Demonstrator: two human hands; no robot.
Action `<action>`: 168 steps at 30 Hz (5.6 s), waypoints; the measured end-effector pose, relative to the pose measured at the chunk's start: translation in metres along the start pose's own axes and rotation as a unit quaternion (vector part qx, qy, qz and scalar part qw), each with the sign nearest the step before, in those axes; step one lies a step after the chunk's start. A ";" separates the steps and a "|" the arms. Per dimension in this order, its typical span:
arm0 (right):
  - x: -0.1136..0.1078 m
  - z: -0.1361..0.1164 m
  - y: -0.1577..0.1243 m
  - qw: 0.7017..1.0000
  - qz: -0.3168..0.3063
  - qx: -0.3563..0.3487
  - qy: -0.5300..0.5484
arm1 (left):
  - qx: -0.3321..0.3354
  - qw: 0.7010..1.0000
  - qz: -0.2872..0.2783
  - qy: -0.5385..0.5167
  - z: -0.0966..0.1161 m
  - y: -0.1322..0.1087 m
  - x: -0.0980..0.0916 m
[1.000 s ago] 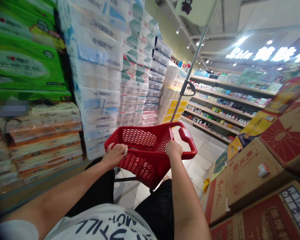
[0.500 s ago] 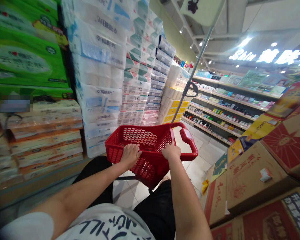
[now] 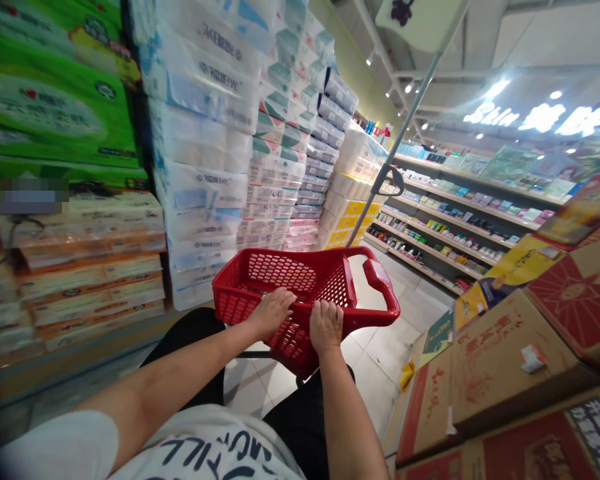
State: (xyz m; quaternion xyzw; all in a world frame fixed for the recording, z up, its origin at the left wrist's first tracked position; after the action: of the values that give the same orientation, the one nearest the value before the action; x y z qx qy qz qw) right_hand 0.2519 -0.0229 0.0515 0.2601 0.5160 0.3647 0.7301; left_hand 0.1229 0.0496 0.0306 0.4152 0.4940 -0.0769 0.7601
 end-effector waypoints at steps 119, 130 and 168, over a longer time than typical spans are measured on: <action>-0.017 -0.014 0.002 0.997 -0.020 0.075 0.009 | -0.060 0.998 0.022 0.003 -0.114 -0.059 -0.047; -0.015 -0.013 0.007 0.993 -0.044 0.106 0.028 | -0.144 0.988 0.062 0.014 -0.084 -0.043 -0.042; -0.019 0.051 -0.001 0.986 -0.136 0.049 0.082 | -0.077 0.990 -0.107 0.046 -0.030 -0.021 -0.008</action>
State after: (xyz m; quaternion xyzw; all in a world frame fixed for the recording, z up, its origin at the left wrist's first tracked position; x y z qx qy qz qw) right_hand 0.2965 -0.0394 0.0782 0.1923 0.6216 0.2564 0.7148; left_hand 0.0873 0.0547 0.0203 0.3029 0.5744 -0.1005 0.7538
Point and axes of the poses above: each hand's wrist, its own y-axis towards the middle knuckle, its own x-axis out of the palm, z = x × y, the point moved 7 cm from there along y, towards the middle knuckle, and after that the axes turned 6 degrees about -x, right-handed, at the moved point
